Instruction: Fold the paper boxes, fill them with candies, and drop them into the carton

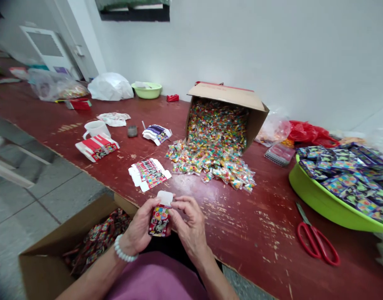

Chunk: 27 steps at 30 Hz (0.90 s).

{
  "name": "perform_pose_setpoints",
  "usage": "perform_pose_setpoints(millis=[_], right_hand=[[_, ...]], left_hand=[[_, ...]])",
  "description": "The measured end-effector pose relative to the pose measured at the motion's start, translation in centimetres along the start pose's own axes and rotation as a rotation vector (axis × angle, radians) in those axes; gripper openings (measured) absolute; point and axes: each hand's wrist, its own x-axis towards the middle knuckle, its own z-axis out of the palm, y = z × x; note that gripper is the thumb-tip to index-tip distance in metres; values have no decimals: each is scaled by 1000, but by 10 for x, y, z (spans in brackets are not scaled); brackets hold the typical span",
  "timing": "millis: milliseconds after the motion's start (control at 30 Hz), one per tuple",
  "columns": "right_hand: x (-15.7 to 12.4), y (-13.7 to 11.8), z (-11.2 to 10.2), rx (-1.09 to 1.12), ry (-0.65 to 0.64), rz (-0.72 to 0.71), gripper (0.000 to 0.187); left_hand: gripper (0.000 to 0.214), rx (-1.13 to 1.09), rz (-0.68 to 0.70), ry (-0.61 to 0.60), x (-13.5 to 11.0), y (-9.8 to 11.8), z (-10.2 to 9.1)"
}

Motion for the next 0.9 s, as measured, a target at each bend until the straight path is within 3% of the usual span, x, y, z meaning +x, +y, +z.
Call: perform_pose_setpoints(millis=[133,233,300,400,500,600,733,900], right_hand=[[9,-6,0,63,-88,31,8],[17,-8,3,272,-89,238,10],[20,-9,5,410,-62,364,26],[22,-8,3,408,-119,441,28],[22,-8,-4,298,-202,405,16],[23,-10,-9,203,-273,277,13],[27,-14,-7,93,-271,320,16],[32,-18,0,225,-302,329,11]], left_hand=[[46,74,46,13,1,-3,-5],[47,117,58,-42,1,-2,-4],[47,113,38,-72,1,0,-3],[50,77,-2,-140,1,3,-2],[54,57,-52,-202,4,5,-3],[49,76,-58,-167,6,5,-3],[47,154,21,-119,8,3,-3],[64,195,12,-138,8,0,-5]])
